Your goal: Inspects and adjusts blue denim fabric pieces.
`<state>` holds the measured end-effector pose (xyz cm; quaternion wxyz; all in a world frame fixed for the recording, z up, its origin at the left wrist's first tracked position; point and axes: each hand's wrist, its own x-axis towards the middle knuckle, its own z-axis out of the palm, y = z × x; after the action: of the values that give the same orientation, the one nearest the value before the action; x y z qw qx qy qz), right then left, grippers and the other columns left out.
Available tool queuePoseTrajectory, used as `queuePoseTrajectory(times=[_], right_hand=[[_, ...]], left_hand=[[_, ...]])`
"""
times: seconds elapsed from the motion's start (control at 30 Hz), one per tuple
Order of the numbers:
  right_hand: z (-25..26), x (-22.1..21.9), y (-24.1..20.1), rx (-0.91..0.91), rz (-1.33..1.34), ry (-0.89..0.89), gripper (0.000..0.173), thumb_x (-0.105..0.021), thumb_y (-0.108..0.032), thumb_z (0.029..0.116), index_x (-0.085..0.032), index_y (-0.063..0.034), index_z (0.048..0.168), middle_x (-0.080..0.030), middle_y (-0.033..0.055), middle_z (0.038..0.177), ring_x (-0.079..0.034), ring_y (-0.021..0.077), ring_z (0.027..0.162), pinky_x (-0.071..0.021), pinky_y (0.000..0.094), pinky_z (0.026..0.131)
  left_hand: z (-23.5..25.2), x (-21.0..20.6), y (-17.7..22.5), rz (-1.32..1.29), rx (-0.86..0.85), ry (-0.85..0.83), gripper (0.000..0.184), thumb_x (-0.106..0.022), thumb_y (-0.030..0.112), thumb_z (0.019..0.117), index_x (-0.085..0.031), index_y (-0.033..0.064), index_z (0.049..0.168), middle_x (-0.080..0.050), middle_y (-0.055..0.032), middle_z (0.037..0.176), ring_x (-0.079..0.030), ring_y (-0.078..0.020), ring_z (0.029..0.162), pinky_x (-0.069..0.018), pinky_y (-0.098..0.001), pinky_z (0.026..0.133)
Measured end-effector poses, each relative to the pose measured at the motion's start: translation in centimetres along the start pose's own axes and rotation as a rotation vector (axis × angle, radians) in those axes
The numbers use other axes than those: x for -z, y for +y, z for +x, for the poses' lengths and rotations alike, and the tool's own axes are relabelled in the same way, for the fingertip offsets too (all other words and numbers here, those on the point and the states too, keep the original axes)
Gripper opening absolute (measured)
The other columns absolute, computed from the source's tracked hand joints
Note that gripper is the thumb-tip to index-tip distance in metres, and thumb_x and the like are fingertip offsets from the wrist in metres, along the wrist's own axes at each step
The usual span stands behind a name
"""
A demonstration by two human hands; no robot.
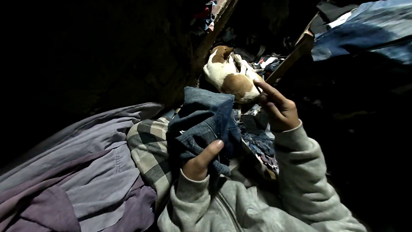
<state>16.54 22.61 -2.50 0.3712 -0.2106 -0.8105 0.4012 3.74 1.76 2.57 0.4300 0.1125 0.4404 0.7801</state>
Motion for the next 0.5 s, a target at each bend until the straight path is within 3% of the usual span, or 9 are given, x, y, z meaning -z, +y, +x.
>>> queuePoseTrajectory(times=[0.03,0.07,0.1,0.17,0.27,0.37,0.5], right_hand=[[-0.1,0.2,-0.2,-0.021,0.032,-0.018,0.044,-0.048,-0.026,0.107,-0.055,-0.0038,0.145,-0.071,0.0027,0.105,-0.058,-0.0051,0.078,-0.0504,0.0158,0.073],[-0.2,0.1,-0.6,-0.022,0.078,-0.044,0.047,-0.048,-0.032,0.1073,-0.054,-0.0063,0.146,-0.063,-0.0027,0.086,-0.051,-0.0051,0.067,-0.0464,0.0155,0.062],[-0.4,0.0,-1.3,-0.004,0.14,-0.112,0.051,-0.048,-0.037,0.1072,-0.049,-0.0095,0.15,-0.056,-0.0067,0.076,-0.048,-0.0052,0.062,-0.044,0.0151,0.058],[-0.8,-0.3,-2.8,0.057,0.232,-0.26,0.053,-0.049,-0.04,0.1066,-0.045,-0.0132,0.152,-0.059,-0.0053,0.078,-0.05,-0.0038,0.066,-0.0466,0.0155,0.062],[-0.9,-1.1,-4.5,0.15,0.141,-0.359,0.049,-0.048,-0.041,0.1069,-0.056,-0.0102,0.144,-0.068,0.0066,0.089,-0.058,0.0051,0.072,-0.0526,0.023,0.068],[-0.9,-1.9,-4.9,0.2,0.038,-0.357,0.046,-0.05,-0.039,0.1063,-0.06,-0.0123,0.142,-0.068,0.0104,0.089,-0.058,0.0123,0.066,-0.0522,0.0294,0.061],[-1.0,-2.3,-4.8,0.213,-0.005,-0.319,0.039,-0.05,-0.033,0.1064,-0.063,-0.0177,0.14,-0.064,0.0091,0.082,-0.056,0.0141,0.061,-0.0503,0.0313,0.055]], left_hand=[[0.0,0.1,0.0,0.004,0.021,-0.009,0.011,-0.069,-0.001,0.0845,-0.075,0.0032,0.093,-0.077,-0.0049,0.088,-0.074,-0.0089,0.085,-0.0611,-0.0271,0.083],[0.0,0.1,0.1,0.012,0.033,-0.012,0.011,-0.068,-0.002,0.0846,-0.075,0.0036,0.092,-0.077,-0.0045,0.087,-0.074,-0.0085,0.084,-0.0612,-0.0268,0.082],[0.0,0.1,0.1,0.015,0.041,-0.02,0.011,-0.068,-0.002,0.0846,-0.075,0.0039,0.091,-0.077,-0.0042,0.087,-0.074,-0.0083,0.084,-0.0612,-0.0265,0.082],[0.0,0.3,-0.1,0.014,0.049,-0.047,0.01,-0.07,0.001,0.085,-0.075,0.0036,0.093,-0.077,-0.0045,0.088,-0.074,-0.0088,0.085,-0.0613,-0.0273,0.083],[0.1,0.8,-0.2,0.023,0.066,-0.1,0.01,-0.073,0.005,0.0858,-0.075,0.0031,0.095,-0.077,-0.0052,0.09,-0.074,-0.0094,0.088,-0.0607,-0.0281,0.085],[0.0,0.8,-0.4,0.04,0.01,-0.092,0.013,-0.073,0.001,0.0826,-0.075,0.0045,0.095,-0.077,-0.0041,0.09,-0.074,-0.0086,0.087,-0.061,-0.0277,0.084],[0.0,0.6,-0.7,0.036,-0.064,-0.097,0.014,-0.075,0.0,0.0818,-0.075,0.0034,0.095,-0.077,-0.0044,0.09,-0.074,-0.0092,0.087,-0.0614,-0.0283,0.083]])
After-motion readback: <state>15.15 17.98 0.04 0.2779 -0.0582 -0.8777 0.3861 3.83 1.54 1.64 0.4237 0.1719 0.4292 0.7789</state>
